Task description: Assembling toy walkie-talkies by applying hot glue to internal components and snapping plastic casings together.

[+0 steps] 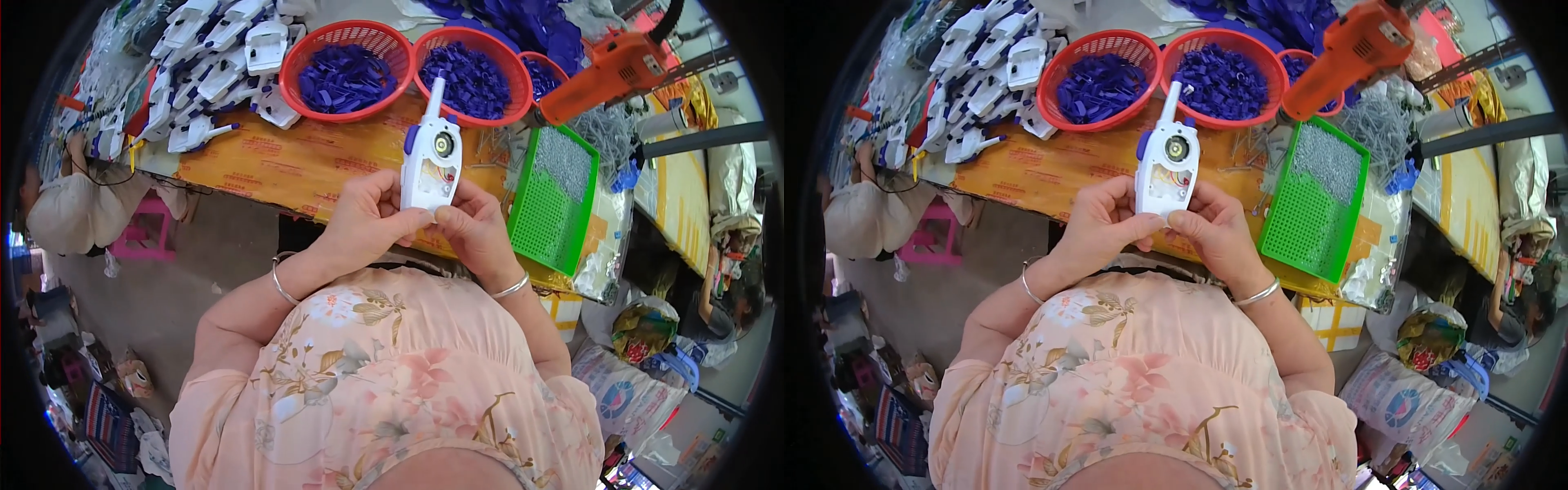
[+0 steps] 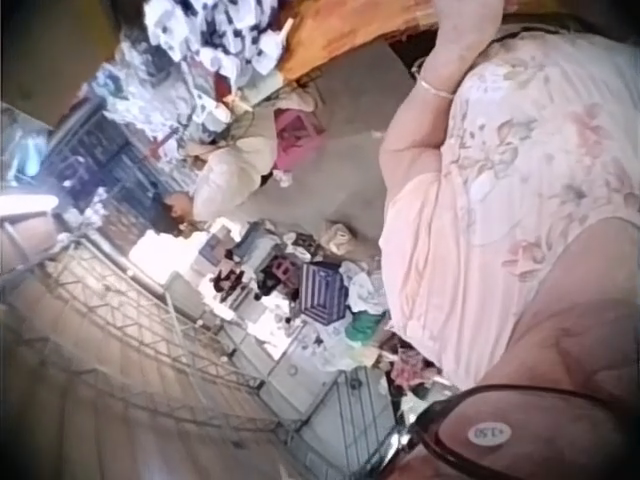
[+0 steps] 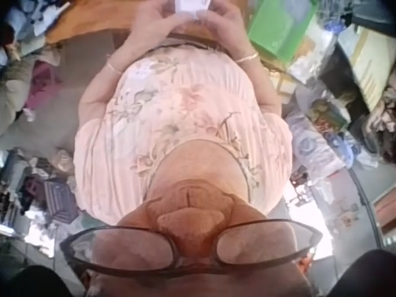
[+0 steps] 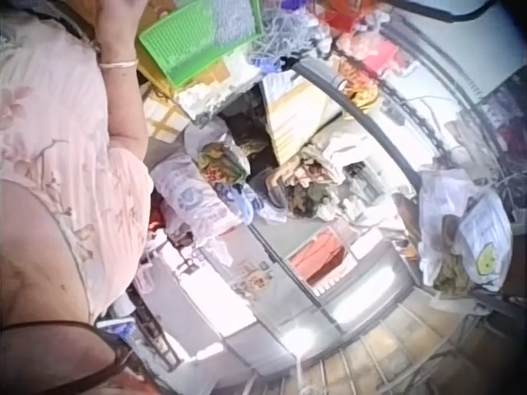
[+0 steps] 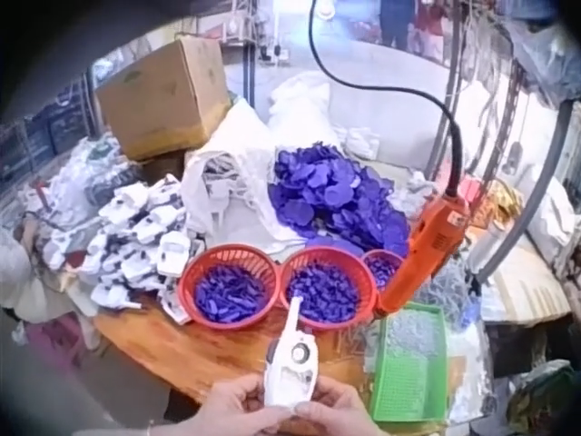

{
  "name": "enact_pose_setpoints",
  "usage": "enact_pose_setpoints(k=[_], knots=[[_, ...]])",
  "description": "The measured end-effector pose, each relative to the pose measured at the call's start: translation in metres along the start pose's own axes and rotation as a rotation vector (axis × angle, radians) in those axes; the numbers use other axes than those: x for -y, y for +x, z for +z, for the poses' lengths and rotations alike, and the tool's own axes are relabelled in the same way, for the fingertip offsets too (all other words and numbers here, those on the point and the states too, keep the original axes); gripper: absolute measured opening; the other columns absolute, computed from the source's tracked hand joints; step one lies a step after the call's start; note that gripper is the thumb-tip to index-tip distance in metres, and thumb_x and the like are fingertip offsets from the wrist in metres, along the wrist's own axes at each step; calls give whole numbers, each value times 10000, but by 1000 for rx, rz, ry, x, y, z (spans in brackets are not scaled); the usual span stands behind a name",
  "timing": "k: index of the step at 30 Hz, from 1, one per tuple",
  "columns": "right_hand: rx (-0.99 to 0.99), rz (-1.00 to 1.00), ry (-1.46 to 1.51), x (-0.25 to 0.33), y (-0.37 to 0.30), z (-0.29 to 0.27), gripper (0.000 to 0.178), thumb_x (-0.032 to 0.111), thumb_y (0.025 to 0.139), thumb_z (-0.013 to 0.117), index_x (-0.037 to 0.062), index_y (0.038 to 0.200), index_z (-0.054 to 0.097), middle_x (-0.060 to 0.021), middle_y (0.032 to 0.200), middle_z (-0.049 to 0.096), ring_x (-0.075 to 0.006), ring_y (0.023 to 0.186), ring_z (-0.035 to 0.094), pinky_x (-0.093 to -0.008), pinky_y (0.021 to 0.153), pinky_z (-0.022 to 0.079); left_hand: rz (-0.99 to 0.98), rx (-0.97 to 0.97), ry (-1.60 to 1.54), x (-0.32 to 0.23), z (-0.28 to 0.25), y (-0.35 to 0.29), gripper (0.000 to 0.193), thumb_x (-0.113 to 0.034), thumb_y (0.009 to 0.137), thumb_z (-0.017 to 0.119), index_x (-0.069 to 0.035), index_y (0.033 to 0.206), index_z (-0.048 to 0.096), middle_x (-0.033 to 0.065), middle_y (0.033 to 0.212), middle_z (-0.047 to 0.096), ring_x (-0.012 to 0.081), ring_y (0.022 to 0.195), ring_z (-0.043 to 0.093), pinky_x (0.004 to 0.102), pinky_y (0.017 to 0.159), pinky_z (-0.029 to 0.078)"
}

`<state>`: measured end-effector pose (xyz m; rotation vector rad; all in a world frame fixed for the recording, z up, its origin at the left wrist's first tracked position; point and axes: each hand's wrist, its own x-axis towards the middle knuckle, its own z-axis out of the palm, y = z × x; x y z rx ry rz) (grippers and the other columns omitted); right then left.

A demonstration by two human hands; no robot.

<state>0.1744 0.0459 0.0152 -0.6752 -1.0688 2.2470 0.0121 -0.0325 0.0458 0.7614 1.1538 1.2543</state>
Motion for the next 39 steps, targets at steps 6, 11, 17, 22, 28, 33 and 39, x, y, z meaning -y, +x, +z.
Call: enact_pose_setpoints(k=[6, 11, 17, 22, 28, 33, 39], knots=[[1, -68, -142, -10, 4, -9, 278, 43, 817, 651, -3, 1085, 597, -45, 983, 637, -100, 823, 587, -245, 709, 502, 221, -60, 279, 20, -2, 0, 193, -30, 806, 656, 12, 979, 580, 2, 793, 598, 28, 667, 557, 180, 556, 452], [87, -73, -214, 5, 10, -8, 269, 35, 814, 651, 4, 1076, 603, -27, 983, 636, -88, 848, 585, -240, 735, 487, 209, -16, 411, 4, -17, 10, 297, -43, 779, 669, 22, 1049, 563, 31, 855, 611, 76, 729, 581, 223, 646, 479], [386, 52, -571, 37, 33, 14, 197, 93, 832, 626, -9, 999, 606, -17, 858, 626, -82, 757, 546, -248, 679, 450, 145, 102, -433, -5, -39, 30, 396, -91, 876, 533, 42, 1240, 449, 192, 1103, 590, 280, 1008, 602, 400, 893, 488], [-77, -469, -1138, 93, 106, 21, 195, 172, 823, 590, -16, 776, 613, -160, 701, 590, -218, 635, 573, -337, 598, 448, 233, -3, -556, -11, -55, 35, 388, -185, 904, 539, 65, 1194, 473, 238, 1141, 574, 355, 1051, 578, 469, 934, 460], [-560, -609, -1585, 132, 223, -41, 212, 155, 781, 557, -5, 880, 655, -210, 880, 645, -382, 881, 603, -438, 804, 471, 97, 53, -535, -2, -61, 32, 380, -193, 878, 568, 55, 1159, 506, 225, 1076, 605, 352, 1015, 598, 457, 900, 479], [-422, -326, -1778, 141, 272, -64, 350, 202, 687, 659, 16, 983, 662, -193, 1030, 636, -336, 994, 597, -390, 873, 470, -7, 49, -589, 1, -69, 22, 310, -87, 855, 567, 51, 1128, 515, 209, 1048, 619, 323, 950, 634, 439, 842, 516], [-270, 142, -1943, 150, 304, -62, 727, 289, 550, 817, 44, 1193, 579, -166, 1201, 578, -323, 1106, 551, -363, 947, 444, -33, 28, -597, 6, -76, 15, 314, -70, 842, 557, 58, 1127, 524, 203, 1050, 622, 318, 954, 635, 439, 845, 519]])
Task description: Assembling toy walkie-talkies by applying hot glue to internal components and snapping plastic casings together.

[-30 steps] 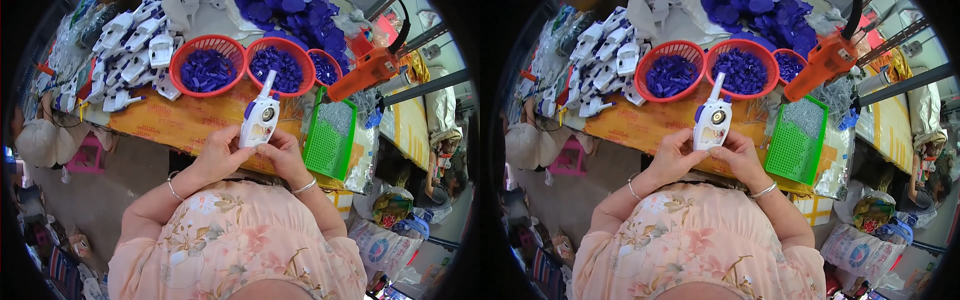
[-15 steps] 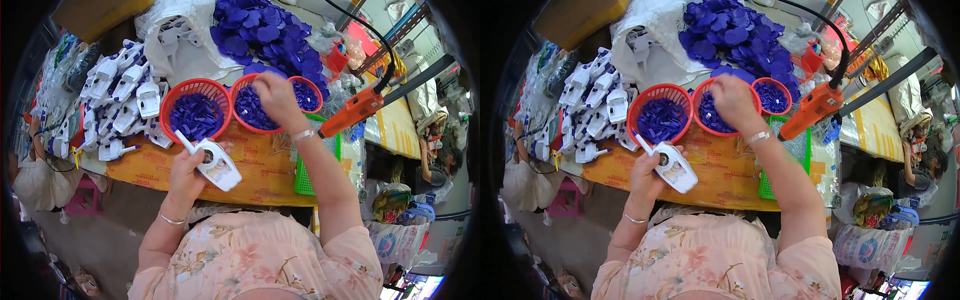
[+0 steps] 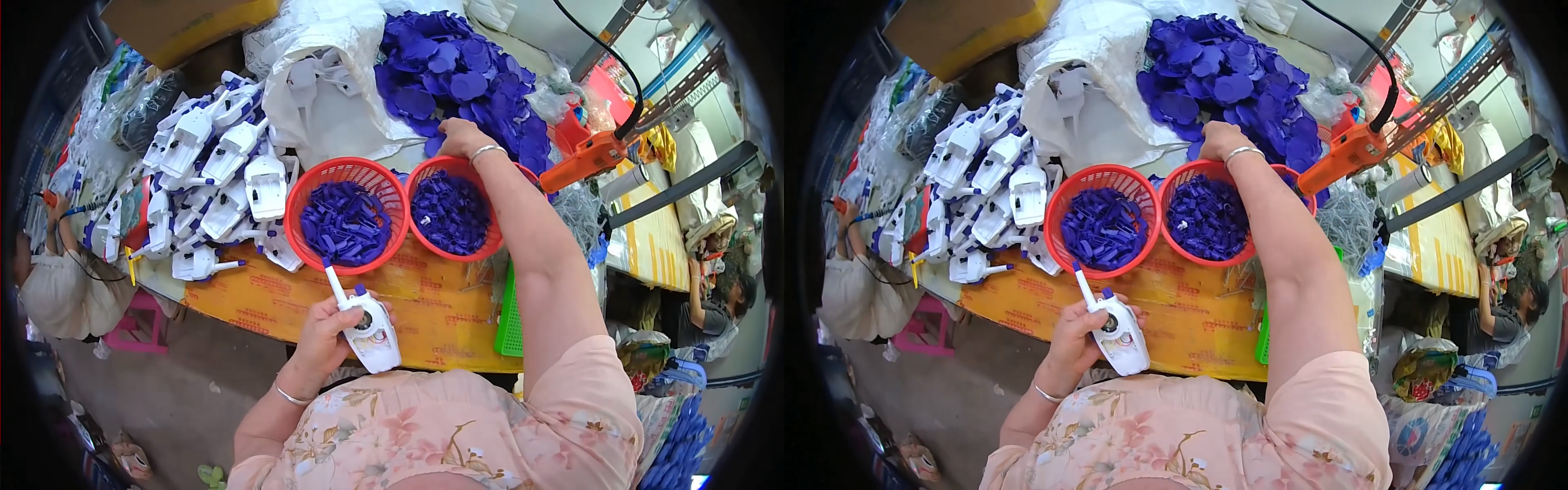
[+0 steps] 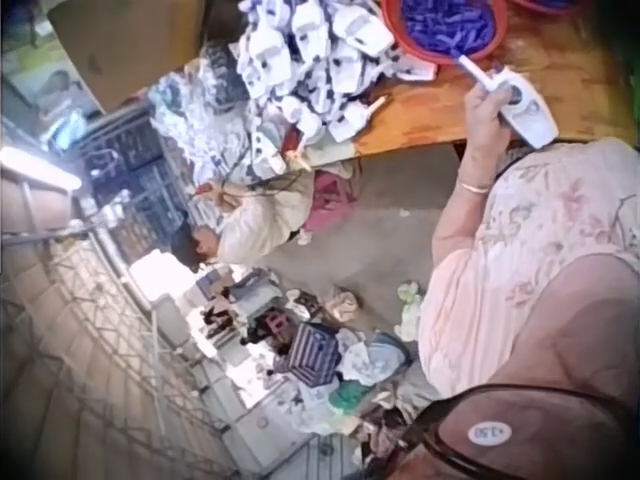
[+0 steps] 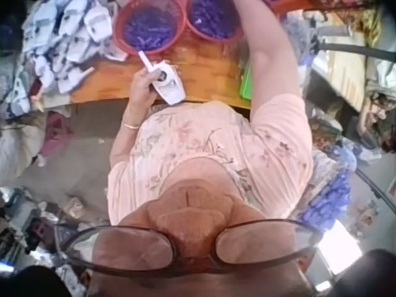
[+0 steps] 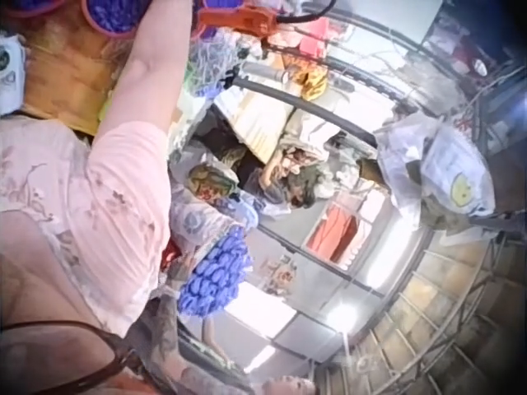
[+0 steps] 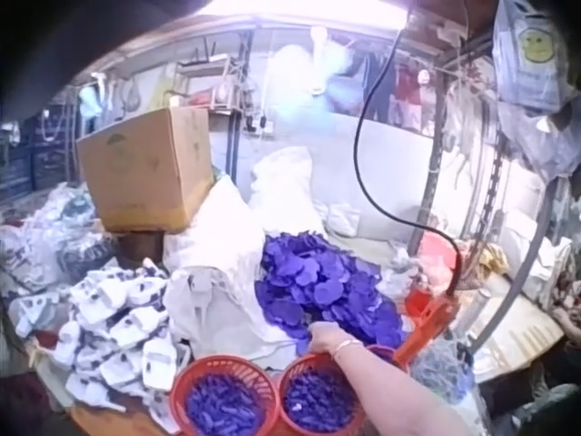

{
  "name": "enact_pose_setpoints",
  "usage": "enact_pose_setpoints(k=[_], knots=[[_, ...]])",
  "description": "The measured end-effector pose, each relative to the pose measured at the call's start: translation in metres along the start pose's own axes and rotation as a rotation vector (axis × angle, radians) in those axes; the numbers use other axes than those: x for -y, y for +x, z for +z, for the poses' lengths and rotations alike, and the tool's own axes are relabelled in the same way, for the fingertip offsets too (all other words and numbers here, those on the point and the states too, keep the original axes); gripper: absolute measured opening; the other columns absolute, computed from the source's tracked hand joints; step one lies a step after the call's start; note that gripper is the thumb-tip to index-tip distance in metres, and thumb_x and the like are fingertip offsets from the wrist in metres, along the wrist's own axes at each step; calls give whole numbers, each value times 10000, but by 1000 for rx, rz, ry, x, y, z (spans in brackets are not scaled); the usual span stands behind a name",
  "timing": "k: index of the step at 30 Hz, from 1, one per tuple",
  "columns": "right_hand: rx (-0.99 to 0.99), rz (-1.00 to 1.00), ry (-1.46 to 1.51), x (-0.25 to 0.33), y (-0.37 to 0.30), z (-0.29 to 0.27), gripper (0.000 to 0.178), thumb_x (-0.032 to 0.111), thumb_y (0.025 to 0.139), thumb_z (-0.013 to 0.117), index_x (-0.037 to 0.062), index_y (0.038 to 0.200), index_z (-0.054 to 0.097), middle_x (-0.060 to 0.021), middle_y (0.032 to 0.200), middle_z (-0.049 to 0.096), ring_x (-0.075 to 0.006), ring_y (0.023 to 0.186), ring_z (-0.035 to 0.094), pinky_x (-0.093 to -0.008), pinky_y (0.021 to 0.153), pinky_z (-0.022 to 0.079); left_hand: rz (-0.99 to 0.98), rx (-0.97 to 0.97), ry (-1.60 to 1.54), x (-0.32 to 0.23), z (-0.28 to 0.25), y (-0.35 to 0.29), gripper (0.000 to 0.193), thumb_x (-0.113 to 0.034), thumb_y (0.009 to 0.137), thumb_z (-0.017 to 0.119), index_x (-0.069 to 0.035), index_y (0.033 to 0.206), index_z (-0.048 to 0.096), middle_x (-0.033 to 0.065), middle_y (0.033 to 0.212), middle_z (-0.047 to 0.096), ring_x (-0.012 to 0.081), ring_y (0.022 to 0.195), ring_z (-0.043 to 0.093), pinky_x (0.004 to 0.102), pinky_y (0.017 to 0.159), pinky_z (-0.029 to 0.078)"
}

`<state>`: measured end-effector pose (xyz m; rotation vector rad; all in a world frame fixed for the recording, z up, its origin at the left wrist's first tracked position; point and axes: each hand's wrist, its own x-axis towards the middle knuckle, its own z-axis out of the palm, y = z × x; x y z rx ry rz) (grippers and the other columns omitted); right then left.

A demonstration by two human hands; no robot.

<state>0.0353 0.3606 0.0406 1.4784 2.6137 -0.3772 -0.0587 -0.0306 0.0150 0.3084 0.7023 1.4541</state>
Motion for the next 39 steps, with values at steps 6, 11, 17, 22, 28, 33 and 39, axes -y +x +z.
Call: enact_pose_setpoints(k=[6, 11, 17, 22, 28, 33, 39], knots=[[-267, -144, 21, 3, -9, -4, 443, 180, 616, 748, 95, 1043, 664, -149, 1047, 643, -321, 1012, 596, -380, 880, 473, -9, 9, -9, 0, -2, 0, 308, -74, 846, 561, 49, 1126, 527, 201, 1051, 623, 308, 939, 639, 426, 835, 523], [-605, -234, 876, 16, -37, -12, 257, 133, 707, 711, 4, 925, 669, -62, 773, 636, -120, 670, 576, -241, 639, 481, -29, 1, -17, 2, 3, -2, 288, -69, 852, 552, 47, 1114, 527, 193, 1030, 624, 300, 930, 639, 422, 825, 527], [124, -301, 1732, 59, -154, -19, 216, 36, 855, 578, -34, 1060, 590, -51, 872, 634, -99, 730, 602, -229, 668, 505, 45, -19, 1, -1, 12, 0, 390, -166, 834, 542, 60, 1148, 497, 211, 1069, 601, 347, 977, 616, 451, 867, 497], [409, -738, 1159, 62, -226, -15, 179, 26, 746, 672, -5, 920, 646, -29, 839, 646, -98, 794, 597, -244, 735, 479, 56, 32, -75, -5, 30, 5, 311, -120, 874, 526, 43, 1138, 516, 124, 1038, 615, 211, 945, 619, 367, 859, 495], [-269, -882, 826, 73, -256, 21, 427, 51, 671, 743, 15, 1062, 576, -54, 983, 543, -125, 899, 537, -236, 702, 447, 5, 87, 22, 14, 39, 1, 351, 11, 793, 611, 10, 1133, 524, 75, 1022, 619, 159, 915, 621, 318, 825, 508], [-249, -511, 881, 64, -283, 50, 395, 142, 678, 755, -36, 987, 585, -155, 938, 568, -242, 825, 583, -310, 728, 484, 142, 28, 141, 29, 44, -1, 375, 40, 784, 603, 16, 1149, 519, 61, 1017, 620, 137, 907, 616, 294, 814, 507], [55, -403, 1411, 55, -291, 65, 470, 80, 733, 724, -23, 1145, 522, -89, 1010, 626, -159, 876, 612, -288, 801, 500, 202, -14, 291, 34, 49, -1, 439, 38, 770, 606, 19, 1194, 493, 41, 1000, 609, 103, 872, 596, 260, 792, 494]])
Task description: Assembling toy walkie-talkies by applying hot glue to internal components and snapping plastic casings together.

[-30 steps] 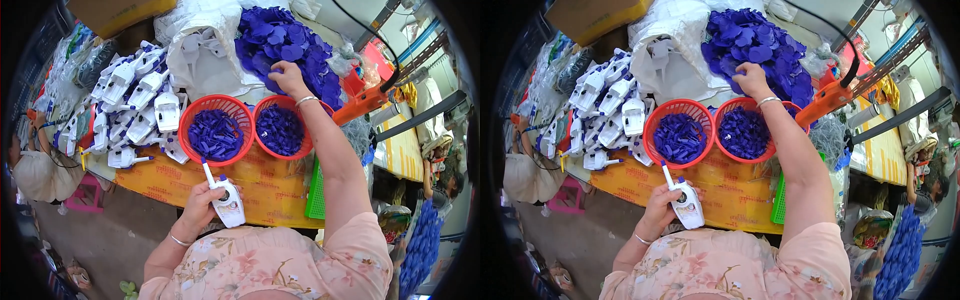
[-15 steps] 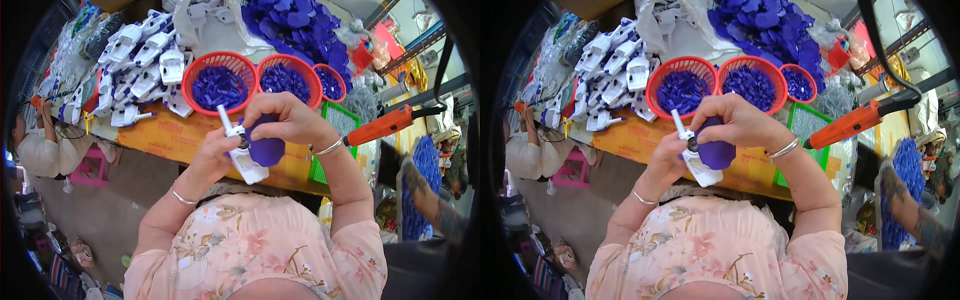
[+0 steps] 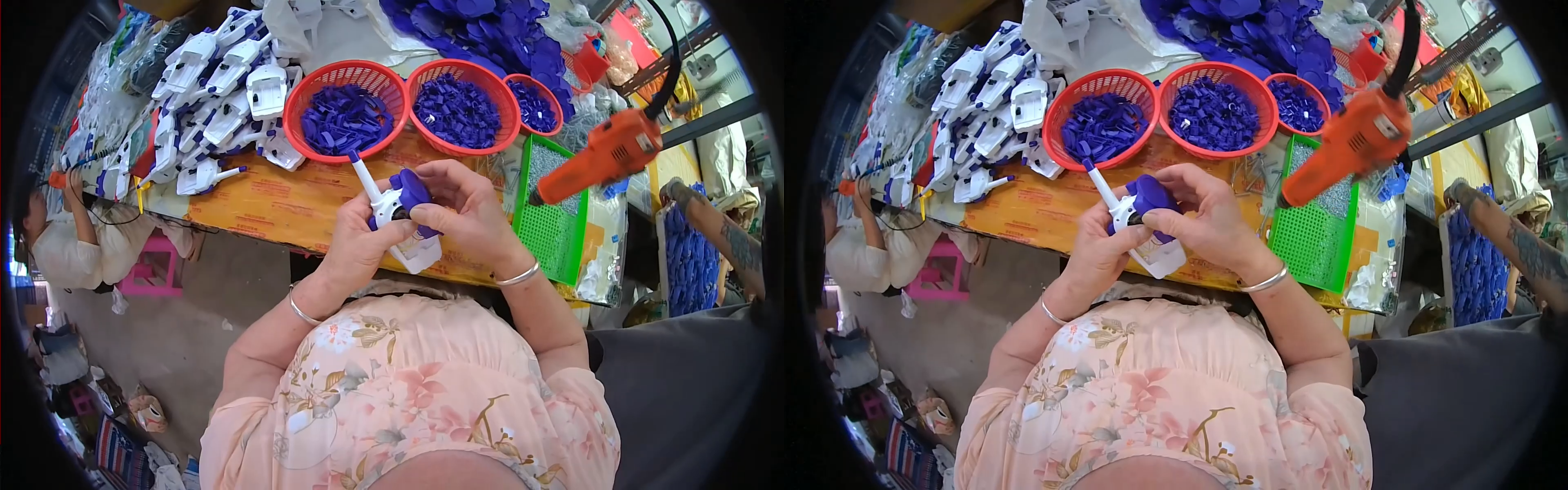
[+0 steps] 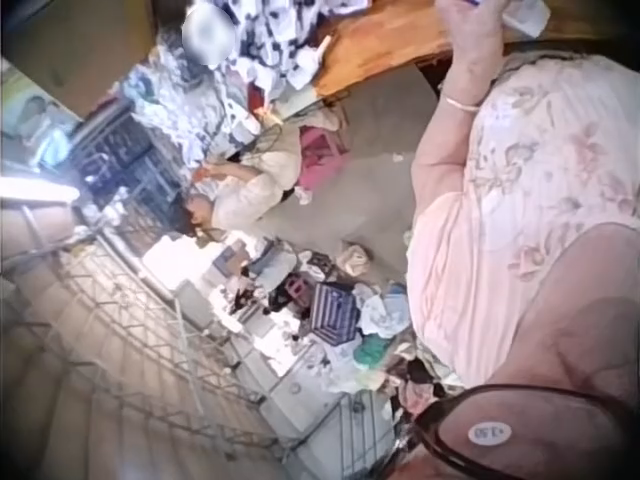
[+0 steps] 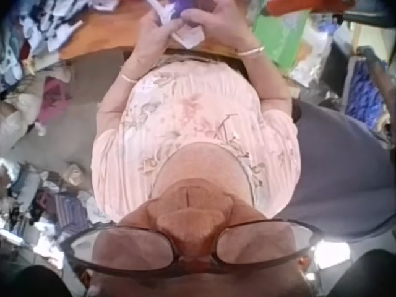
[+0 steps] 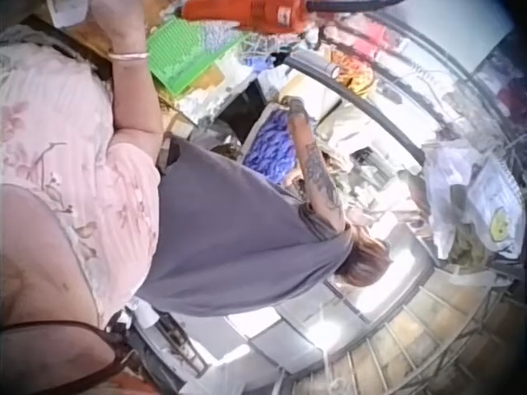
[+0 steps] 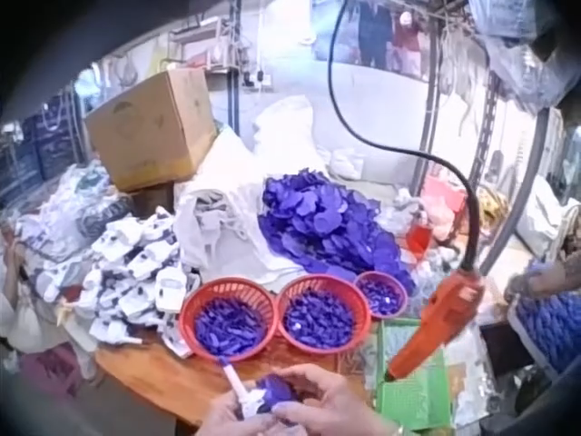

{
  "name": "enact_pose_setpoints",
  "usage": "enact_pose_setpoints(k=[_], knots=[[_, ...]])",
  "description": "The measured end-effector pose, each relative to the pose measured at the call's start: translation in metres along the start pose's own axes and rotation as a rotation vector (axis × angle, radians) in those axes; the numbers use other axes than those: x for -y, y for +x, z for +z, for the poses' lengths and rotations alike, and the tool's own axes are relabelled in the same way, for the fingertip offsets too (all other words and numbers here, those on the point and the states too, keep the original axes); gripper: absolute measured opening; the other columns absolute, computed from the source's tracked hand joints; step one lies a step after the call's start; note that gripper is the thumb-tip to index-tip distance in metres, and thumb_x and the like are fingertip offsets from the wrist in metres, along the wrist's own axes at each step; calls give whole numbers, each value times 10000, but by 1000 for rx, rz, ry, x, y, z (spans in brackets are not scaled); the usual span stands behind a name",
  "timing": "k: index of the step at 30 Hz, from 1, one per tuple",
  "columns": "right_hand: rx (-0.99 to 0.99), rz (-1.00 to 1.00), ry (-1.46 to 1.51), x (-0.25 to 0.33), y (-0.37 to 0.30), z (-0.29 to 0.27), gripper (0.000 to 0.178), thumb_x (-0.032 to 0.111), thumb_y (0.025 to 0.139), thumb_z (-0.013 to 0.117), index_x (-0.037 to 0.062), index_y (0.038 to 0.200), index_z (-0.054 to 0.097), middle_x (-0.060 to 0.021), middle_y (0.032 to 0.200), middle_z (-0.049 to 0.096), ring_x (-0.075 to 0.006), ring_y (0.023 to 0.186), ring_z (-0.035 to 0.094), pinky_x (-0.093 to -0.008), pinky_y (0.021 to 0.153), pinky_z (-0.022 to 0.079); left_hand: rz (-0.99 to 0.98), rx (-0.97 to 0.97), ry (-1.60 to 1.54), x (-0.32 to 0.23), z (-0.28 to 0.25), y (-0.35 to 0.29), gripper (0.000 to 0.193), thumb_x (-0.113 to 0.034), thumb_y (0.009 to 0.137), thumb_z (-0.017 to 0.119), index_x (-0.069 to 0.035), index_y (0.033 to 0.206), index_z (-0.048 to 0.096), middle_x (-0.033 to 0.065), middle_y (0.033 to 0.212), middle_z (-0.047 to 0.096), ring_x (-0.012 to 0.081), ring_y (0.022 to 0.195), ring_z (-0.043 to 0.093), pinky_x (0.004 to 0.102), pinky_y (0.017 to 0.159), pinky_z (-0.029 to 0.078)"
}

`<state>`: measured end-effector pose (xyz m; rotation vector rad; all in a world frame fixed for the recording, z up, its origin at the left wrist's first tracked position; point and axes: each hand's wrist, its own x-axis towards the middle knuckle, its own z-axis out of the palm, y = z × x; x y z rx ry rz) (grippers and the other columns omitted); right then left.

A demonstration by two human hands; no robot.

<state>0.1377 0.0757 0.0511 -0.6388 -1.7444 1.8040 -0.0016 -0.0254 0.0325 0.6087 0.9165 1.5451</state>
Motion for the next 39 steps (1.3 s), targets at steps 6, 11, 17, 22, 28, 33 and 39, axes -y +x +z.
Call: enact_pose_setpoints(k=[6, 11, 17, 22, 28, 33, 39], knots=[[-222, -415, -466, -2, -15, -1, 491, 92, 692, 745, -42, 1108, 520, -155, 1016, 616, -225, 916, 625, -305, 793, 504, -99, 47, -245, -5, 2, 3, 442, 12, 762, 465, 13, 1204, 452, 92, 1042, 589, 187, 986, 572, 343, 926, 427], [-190, -707, -761, 0, -25, 11, 528, 142, 653, 777, -36, 1078, 519, -223, 1081, 577, -345, 910, 602, -384, 781, 505, -69, 15, -321, 3, -6, 8, 461, -97, 802, 440, 23, 1247, 424, 140, 1183, 535, 233, 1105, 529, 373, 997, 389], [-207, -664, -811, -11, -25, 14, 527, 144, 660, 770, -38, 1082, 514, -222, 1092, 573, -348, 935, 590, -402, 802, 494, -56, 34, -336, 9, -3, 6, 454, -107, 808, 443, 21, 1243, 423, 136, 1175, 527, 230, 1108, 520, 369, 995, 390], [-193, -660, -819, -16, -25, 15, 544, 130, 644, 772, -31, 1095, 513, -209, 1109, 563, -362, 956, 565, -417, 827, 472, -30, 26, -294, 9, -2, 3, 479, -117, 804, 437, 20, 1261, 398, 129, 1174, 523, 226, 1118, 510, 363, 1001, 381], [-242, -679, -826, -23, -22, 21, 566, 114, 626, 775, -16, 1112, 515, -181, 1130, 550, -342, 963, 541, -416, 830, 456, 43, -5, -76, 5, 10, -1, 511, -52, 794, 565, 19, 1268, 387, 96, 1156, 538, 186, 1035, 559, 323, 928, 453], [-318, -609, -452, -22, -20, 19, 490, 126, 668, 774, -5, 1082, 546, -150, 1054, 573, -269, 931, 548, -343, 792, 449, 1, 39, -320, -9, 1, 10, 518, -10, 736, 644, -49, 1220, 465, 105, 1108, 572, 221, 1016, 580, 358, 907, 473], [-266, -371, -286, -9, -30, 19, 349, -17, 706, 701, -15, 1039, 597, -94, 853, 601, -186, 748, 573, -266, 661, 451, -3, 17, -254, -5, -11, 6, 572, 29, 692, 668, -10, 1225, 463, 124, 1136, 576, 212, 1023, 576, 350, 920, 457]])
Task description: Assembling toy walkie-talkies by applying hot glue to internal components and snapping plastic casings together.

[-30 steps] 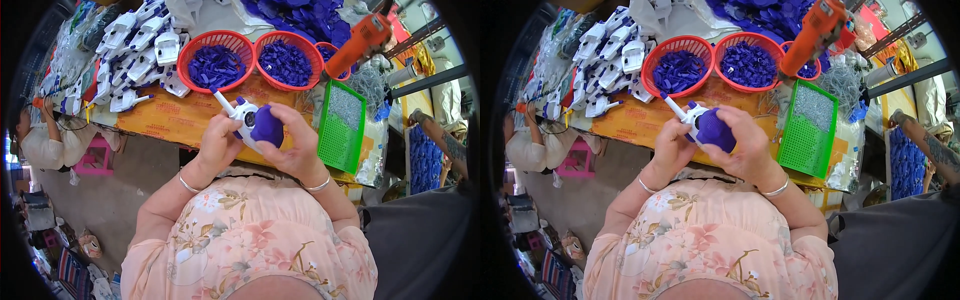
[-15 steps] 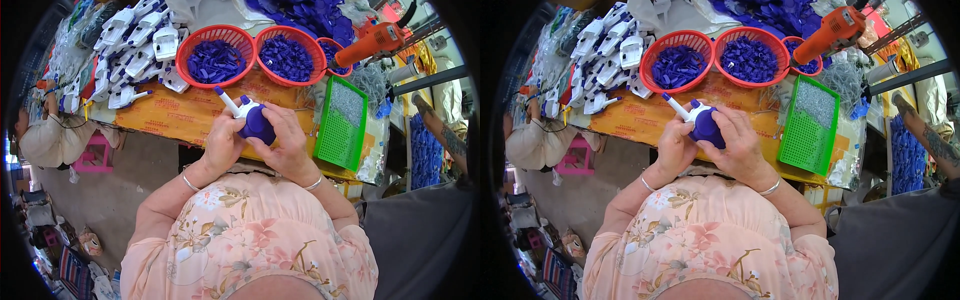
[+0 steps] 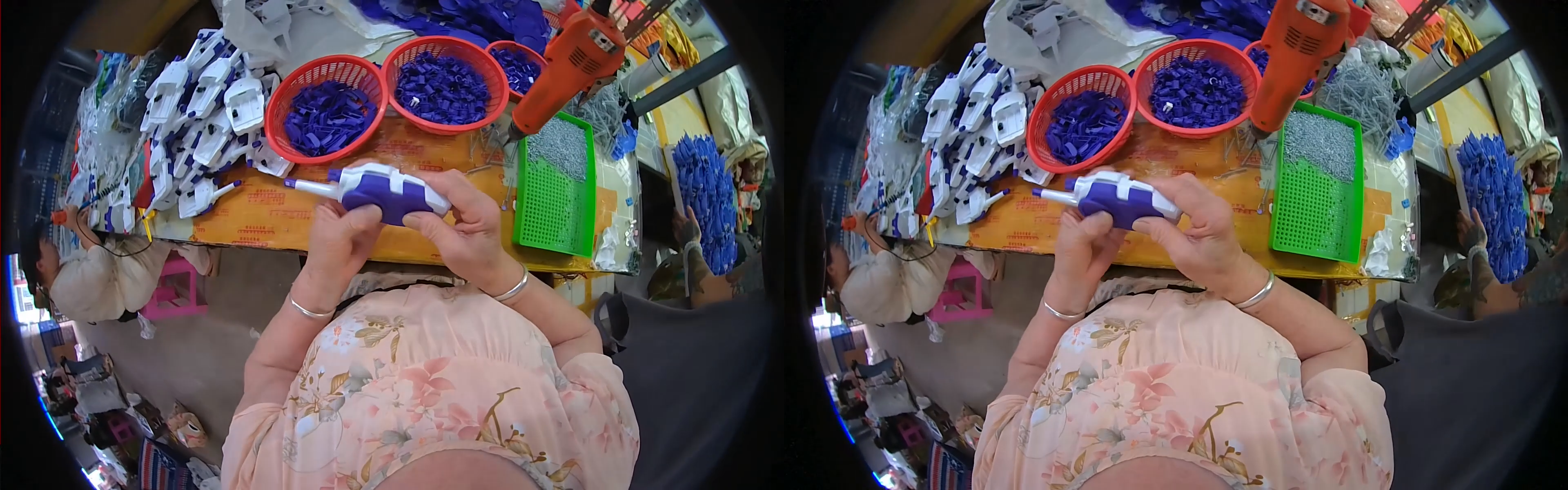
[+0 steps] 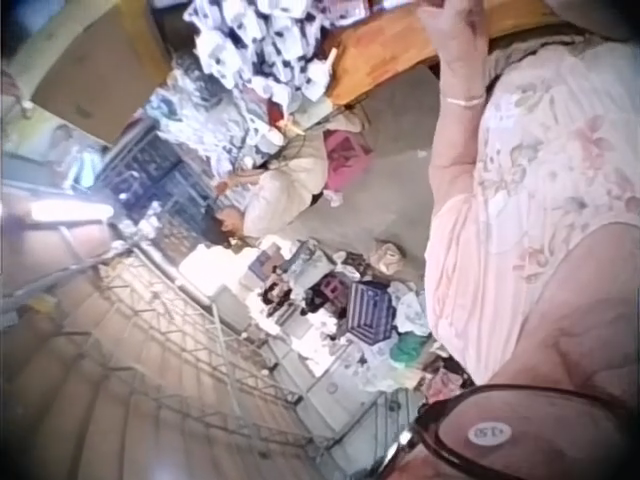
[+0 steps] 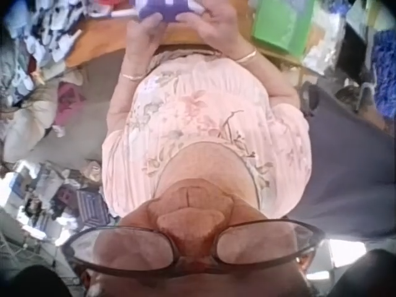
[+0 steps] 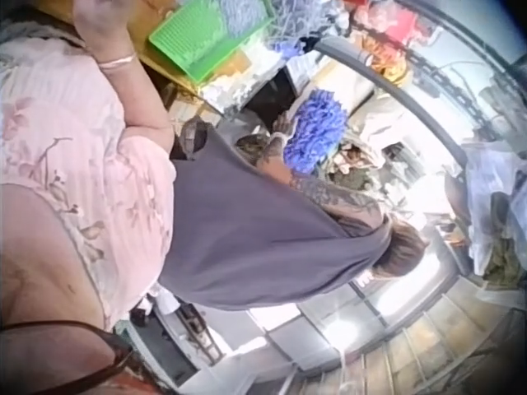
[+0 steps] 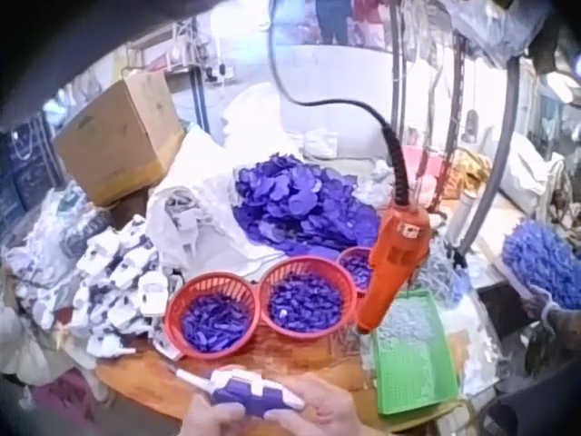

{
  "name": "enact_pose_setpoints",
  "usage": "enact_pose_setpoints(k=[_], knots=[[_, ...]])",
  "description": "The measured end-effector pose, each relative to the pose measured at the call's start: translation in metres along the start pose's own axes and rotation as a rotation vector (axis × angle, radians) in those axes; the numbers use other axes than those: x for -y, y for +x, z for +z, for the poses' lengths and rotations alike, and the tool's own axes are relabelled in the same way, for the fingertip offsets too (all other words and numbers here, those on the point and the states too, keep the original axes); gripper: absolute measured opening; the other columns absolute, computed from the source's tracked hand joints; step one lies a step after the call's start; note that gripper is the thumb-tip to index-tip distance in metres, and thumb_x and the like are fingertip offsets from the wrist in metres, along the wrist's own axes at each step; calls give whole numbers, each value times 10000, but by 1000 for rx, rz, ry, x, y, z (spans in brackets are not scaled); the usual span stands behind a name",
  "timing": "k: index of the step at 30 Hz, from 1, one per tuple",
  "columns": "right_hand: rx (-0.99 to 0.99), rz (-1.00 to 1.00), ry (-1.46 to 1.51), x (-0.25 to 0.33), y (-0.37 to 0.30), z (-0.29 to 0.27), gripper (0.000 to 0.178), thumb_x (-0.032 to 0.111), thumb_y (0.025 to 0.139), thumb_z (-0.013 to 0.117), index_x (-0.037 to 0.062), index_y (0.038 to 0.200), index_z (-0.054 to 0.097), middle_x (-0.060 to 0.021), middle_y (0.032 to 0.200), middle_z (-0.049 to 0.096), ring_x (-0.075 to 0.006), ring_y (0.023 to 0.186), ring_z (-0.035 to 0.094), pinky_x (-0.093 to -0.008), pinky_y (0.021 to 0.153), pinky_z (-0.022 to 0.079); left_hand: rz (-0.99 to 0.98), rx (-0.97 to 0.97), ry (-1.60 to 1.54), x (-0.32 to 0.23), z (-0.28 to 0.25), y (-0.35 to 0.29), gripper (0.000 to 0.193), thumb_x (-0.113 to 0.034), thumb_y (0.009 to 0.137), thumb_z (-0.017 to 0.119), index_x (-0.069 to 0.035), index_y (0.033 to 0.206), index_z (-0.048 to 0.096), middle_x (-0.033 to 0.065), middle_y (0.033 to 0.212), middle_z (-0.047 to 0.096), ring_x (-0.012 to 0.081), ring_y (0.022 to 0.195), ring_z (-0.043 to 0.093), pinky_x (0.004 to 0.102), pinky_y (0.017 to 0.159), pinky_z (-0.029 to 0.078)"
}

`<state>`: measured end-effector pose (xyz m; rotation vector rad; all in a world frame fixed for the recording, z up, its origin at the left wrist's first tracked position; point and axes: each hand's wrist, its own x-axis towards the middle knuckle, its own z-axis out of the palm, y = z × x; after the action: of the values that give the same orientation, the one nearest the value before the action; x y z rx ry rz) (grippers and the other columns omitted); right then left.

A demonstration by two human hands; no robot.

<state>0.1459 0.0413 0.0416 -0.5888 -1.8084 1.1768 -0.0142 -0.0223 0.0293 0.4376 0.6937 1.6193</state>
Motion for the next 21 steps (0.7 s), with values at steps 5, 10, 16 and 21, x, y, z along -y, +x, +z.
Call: enact_pose_setpoints(k=[5, 10, 16, 21], knots=[[4, -86, -8, 4, -6, -2, 340, -28, 696, 698, 0, 1024, 614, -102, 899, 623, -215, 773, 585, -284, 700, 464, 84, 83, 155, -4, 0, -8, 577, 65, 622, 724, 15, 1154, 508, 129, 1084, 604, 224, 995, 592, 338, 900, 474], [14, -186, -16, 2, -2, -4, 378, -10, 684, 710, 12, 1048, 607, -111, 954, 622, -252, 796, 578, -311, 724, 469, 153, 192, 178, -6, -3, -5, 578, 72, 609, 734, 20, 1142, 518, 168, 1125, 599, 276, 1056, 583, 375, 932, 465], [-4, -301, -141, 12, 5, -7, 423, 86, 680, 760, 10, 1064, 600, -127, 935, 567, -253, 798, 548, -319, 687, 459, 167, 171, 282, -4, -2, -10, 570, 54, 612, 760, 15, 1133, 532, 155, 1108, 609, 259, 1038, 591, 357, 910, 477], [92, -346, -28, 8, 4, -5, 405, 109, 706, 753, -6, 1060, 593, -115, 844, 548, -239, 738, 538, -306, 626, 448, 135, 162, 302, -3, 2, -16, 538, 34, 618, 783, 0, 1107, 561, 83, 1017, 627, 173, 920, 608, 307, 831, 496]])
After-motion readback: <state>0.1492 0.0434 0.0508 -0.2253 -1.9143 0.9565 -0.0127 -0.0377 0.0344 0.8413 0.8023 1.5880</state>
